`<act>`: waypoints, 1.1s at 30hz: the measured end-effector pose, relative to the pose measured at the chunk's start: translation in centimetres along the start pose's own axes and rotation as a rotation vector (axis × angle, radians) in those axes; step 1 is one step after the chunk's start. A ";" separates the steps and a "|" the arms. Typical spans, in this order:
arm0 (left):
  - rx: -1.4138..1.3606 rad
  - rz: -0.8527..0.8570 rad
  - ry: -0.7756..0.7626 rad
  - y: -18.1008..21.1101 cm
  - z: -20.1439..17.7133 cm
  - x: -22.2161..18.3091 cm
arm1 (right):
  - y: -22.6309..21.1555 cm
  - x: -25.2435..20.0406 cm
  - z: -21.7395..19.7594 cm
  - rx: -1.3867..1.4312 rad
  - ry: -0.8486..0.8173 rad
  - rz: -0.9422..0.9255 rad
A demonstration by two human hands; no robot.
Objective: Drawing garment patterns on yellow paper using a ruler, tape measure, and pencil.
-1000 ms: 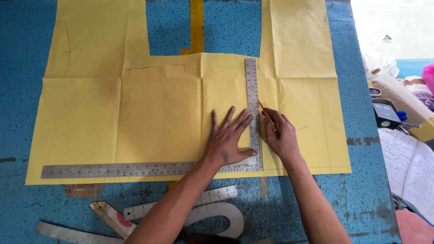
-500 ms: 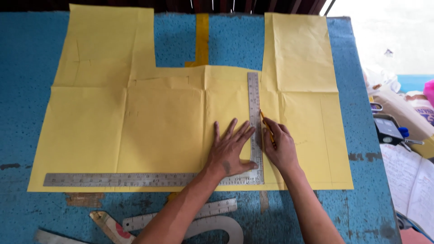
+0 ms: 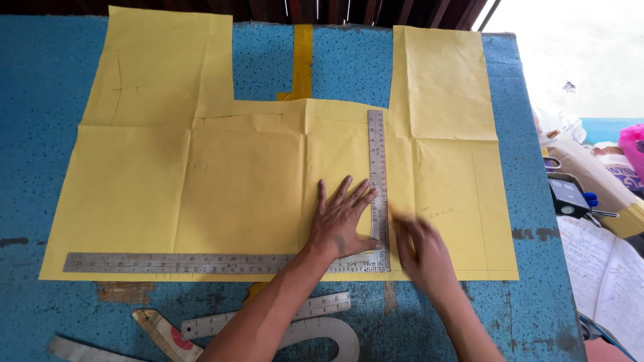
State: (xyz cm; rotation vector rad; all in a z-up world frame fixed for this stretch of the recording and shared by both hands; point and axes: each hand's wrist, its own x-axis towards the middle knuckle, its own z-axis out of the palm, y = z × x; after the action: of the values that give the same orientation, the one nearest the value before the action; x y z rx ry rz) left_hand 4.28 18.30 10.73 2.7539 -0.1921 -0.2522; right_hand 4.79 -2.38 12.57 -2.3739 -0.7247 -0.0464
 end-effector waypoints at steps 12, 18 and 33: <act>0.103 0.115 0.027 3.0 2.6 0.8 | 6.5 -7.5 -6.1 0.098 0.148 0.403; 0.096 0.141 0.041 6.7 2.9 4.0 | 7.8 -7.4 -5.8 0.358 0.269 0.366; 0.173 0.101 0.062 14.1 6.2 11.5 | 15.5 -9.9 -9.4 0.573 0.297 0.211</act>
State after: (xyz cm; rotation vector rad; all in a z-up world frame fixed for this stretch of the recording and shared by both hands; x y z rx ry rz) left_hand 12.86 1.21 8.56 2.9070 -0.3501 -0.1283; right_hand 5.73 -22.71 9.00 -1.8264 -0.2892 -0.0871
